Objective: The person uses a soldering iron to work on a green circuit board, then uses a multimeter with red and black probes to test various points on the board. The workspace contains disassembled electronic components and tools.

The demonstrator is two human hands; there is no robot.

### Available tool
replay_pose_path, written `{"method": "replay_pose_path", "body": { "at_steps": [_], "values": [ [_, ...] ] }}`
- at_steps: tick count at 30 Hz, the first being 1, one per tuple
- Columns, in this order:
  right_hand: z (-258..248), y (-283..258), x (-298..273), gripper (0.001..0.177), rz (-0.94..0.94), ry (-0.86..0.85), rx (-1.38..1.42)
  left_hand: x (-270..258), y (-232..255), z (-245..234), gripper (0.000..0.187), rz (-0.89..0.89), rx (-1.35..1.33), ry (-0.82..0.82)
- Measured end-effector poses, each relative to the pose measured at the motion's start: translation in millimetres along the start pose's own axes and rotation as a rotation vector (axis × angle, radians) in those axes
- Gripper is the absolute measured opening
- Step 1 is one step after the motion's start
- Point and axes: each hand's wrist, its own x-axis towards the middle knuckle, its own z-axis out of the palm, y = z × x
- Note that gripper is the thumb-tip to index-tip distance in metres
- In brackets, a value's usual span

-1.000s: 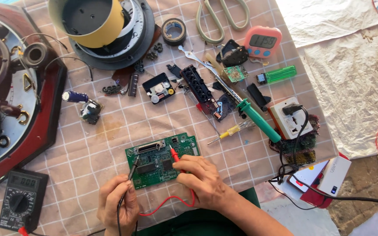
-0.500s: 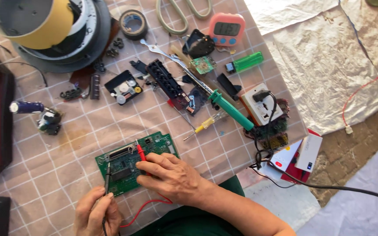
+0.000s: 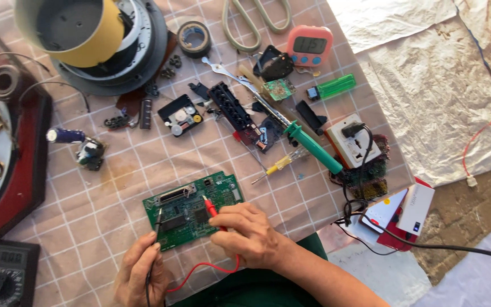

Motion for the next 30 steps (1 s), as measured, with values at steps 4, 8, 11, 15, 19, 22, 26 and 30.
{"method": "replay_pose_path", "body": {
  "at_steps": [4, 8, 11, 15, 19, 22, 26, 30],
  "values": [
    [3, 0, -2, 0.016, -0.006, 0.043, -0.042, 5, 7, 5, 0.013, -0.03, -0.003, 0.086],
    [5, 0, 3, 0.016, 0.002, -0.008, -0.05, 4, 7, 4, 0.013, -0.055, -0.025, 0.077],
    [5, -1, 6, 0.016, 0.008, -0.043, -0.082, -1, 2, 2, 0.013, -0.056, -0.03, 0.047],
    [5, 0, 9, 0.018, 0.017, -0.102, -0.113, 0, 4, 2, 0.012, -0.057, 0.019, 0.039],
    [4, -1, 10, 0.02, 0.021, -0.155, -0.111, 6, 2, -1, 0.013, 0.0, 0.002, -0.027],
    [1, -1, 11, 0.022, -0.017, -0.116, -0.092, 2, -3, 1, 0.014, 0.027, -0.029, -0.027],
    [-1, 0, 9, 0.02, -0.047, -0.084, -0.032, -4, -10, -1, 0.014, 0.009, -0.086, -0.052],
    [0, 1, 9, 0.021, -0.017, -0.101, -0.06, -6, -11, 1, 0.011, 0.028, -0.065, -0.029]
  ]
}}
